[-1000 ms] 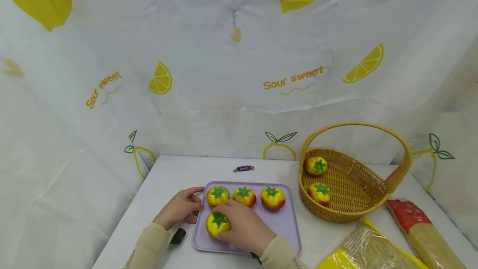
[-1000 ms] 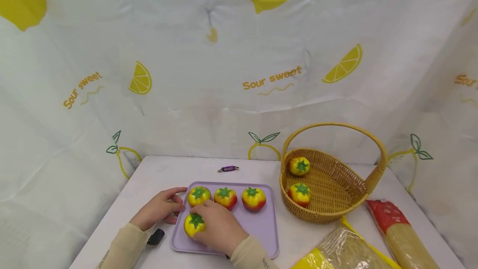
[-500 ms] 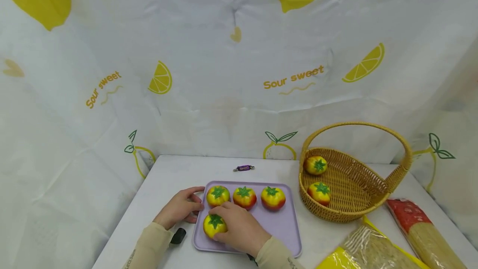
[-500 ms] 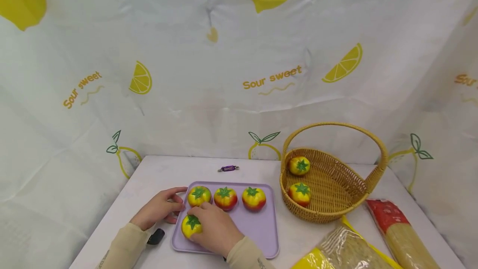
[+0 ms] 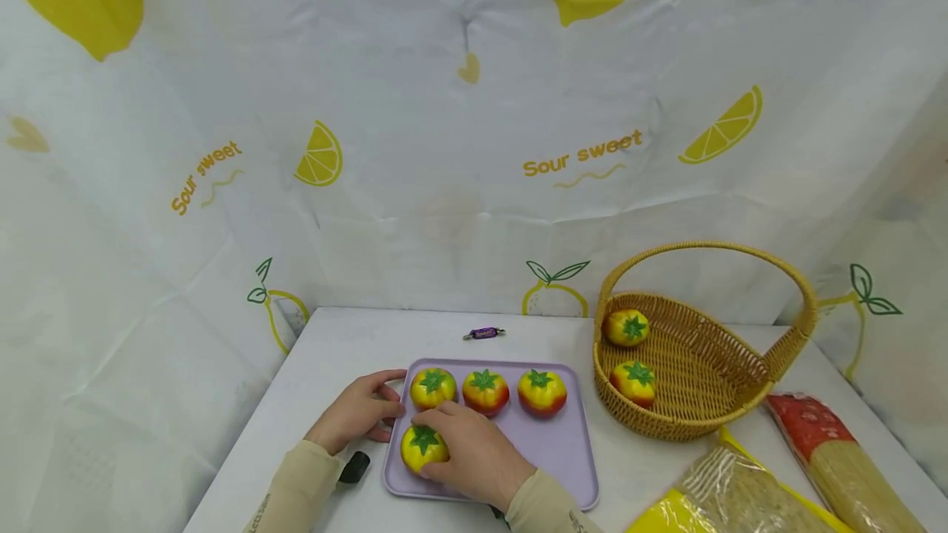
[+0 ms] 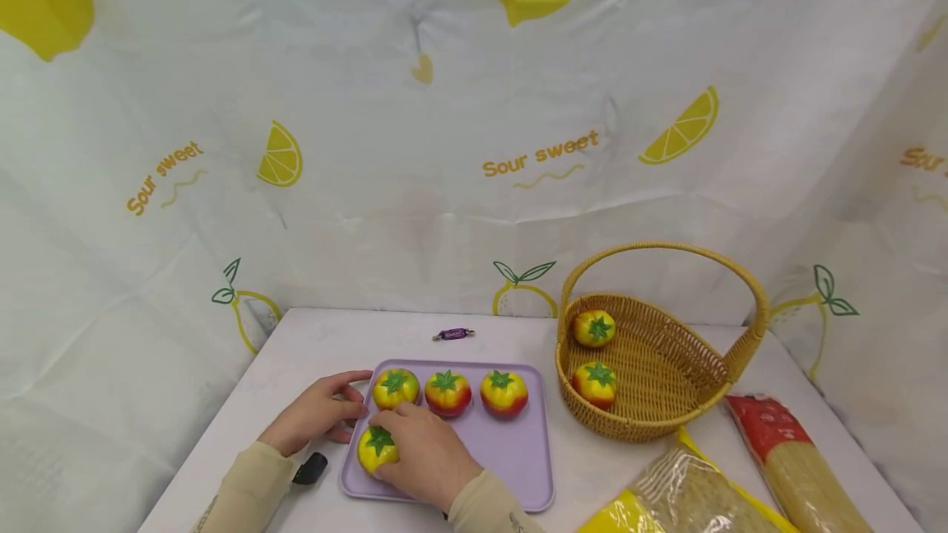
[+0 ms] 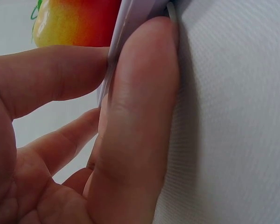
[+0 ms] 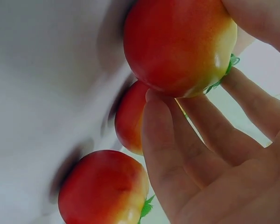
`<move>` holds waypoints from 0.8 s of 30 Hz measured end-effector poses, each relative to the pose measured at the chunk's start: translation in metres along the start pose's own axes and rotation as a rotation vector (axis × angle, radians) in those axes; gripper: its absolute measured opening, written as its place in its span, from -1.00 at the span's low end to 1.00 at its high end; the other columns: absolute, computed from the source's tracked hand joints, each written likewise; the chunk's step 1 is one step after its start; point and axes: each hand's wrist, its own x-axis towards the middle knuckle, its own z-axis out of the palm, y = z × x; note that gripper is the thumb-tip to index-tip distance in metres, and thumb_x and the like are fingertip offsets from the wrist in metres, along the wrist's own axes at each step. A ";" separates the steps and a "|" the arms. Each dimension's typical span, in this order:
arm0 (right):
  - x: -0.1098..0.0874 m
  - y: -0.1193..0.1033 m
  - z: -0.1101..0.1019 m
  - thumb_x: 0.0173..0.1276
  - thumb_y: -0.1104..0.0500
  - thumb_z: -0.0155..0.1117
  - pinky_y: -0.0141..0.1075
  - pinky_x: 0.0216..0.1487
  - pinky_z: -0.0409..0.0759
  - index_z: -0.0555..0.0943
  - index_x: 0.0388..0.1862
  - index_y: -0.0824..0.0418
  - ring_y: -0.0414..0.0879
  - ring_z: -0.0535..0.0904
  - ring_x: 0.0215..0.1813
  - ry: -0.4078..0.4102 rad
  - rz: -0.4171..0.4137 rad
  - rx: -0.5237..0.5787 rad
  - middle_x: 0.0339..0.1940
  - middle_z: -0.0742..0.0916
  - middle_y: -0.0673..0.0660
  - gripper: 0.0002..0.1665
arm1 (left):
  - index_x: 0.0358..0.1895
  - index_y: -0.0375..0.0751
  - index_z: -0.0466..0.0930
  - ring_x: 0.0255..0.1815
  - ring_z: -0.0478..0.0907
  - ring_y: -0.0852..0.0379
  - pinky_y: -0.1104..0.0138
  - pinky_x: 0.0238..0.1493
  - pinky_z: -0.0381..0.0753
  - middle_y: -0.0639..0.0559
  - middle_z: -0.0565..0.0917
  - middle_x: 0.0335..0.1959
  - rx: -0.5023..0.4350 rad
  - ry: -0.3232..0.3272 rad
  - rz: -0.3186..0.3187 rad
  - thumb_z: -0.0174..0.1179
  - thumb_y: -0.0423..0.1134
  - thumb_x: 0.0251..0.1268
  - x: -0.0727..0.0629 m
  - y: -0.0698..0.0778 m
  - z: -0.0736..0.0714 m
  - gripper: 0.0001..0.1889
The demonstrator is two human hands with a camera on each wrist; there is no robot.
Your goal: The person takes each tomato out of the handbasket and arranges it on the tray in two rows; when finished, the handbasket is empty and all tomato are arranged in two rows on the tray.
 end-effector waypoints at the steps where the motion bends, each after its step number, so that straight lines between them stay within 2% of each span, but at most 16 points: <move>1: -0.001 0.000 0.000 0.30 -0.06 0.66 -0.11 0.34 0.73 0.68 0.36 -0.17 -0.24 0.64 0.17 0.000 -0.001 0.004 0.29 0.71 -0.08 -0.35 | 0.57 -0.16 0.45 -0.32 0.69 0.03 0.16 -0.32 0.88 -0.16 0.62 -0.05 0.001 -0.002 0.002 0.41 -0.35 0.35 0.000 0.000 0.000 -0.29; 7: -0.002 -0.002 -0.010 0.29 -0.08 0.66 -0.03 0.38 0.72 0.67 0.40 -0.15 -0.19 0.65 0.23 0.006 -0.014 -0.014 0.33 0.71 -0.06 -0.31 | 0.57 -0.16 0.45 -0.28 0.67 0.03 0.15 -0.32 0.88 -0.15 0.63 -0.05 0.008 0.000 0.011 0.43 -0.34 0.34 0.002 -0.002 0.000 -0.28; 13: -0.011 0.002 -0.040 0.34 -0.12 0.61 0.01 0.43 0.69 0.63 0.45 -0.19 -0.08 0.65 0.38 -0.010 0.013 -0.055 0.41 0.69 -0.06 -0.30 | 0.57 -0.17 0.45 -0.28 0.67 0.04 0.15 -0.32 0.88 -0.14 0.63 -0.05 0.011 -0.005 0.018 0.43 -0.35 0.33 0.005 -0.001 0.002 -0.28; 16: -0.024 0.014 -0.060 0.39 -0.11 0.57 0.03 0.44 0.68 0.62 0.47 -0.11 -0.05 0.66 0.37 0.000 0.004 -0.050 0.42 0.70 -0.02 -0.31 | 0.57 -0.18 0.44 -0.28 0.68 0.04 0.15 -0.33 0.88 -0.15 0.64 -0.06 0.012 -0.006 0.021 0.44 -0.35 0.32 0.006 -0.001 0.003 -0.27; 20: -0.045 0.039 -0.086 0.41 -0.02 0.56 0.03 0.42 0.69 0.65 0.43 0.00 -0.03 0.67 0.34 0.079 -0.059 -0.083 0.36 0.73 0.02 -0.37 | 0.57 -0.17 0.44 -0.28 0.69 0.04 0.16 -0.32 0.88 -0.16 0.64 -0.05 0.018 -0.006 0.012 0.45 -0.33 0.32 0.006 -0.002 0.002 -0.26; 24: -0.069 0.068 -0.112 0.42 0.01 0.56 0.04 0.38 0.72 0.67 0.38 0.02 -0.02 0.68 0.33 0.149 -0.030 -0.133 0.31 0.75 0.00 -0.42 | 0.57 -0.15 0.46 -0.26 0.68 0.02 0.18 -0.31 0.88 -0.15 0.64 -0.05 0.037 0.011 -0.011 0.45 -0.32 0.33 0.003 -0.002 0.000 -0.28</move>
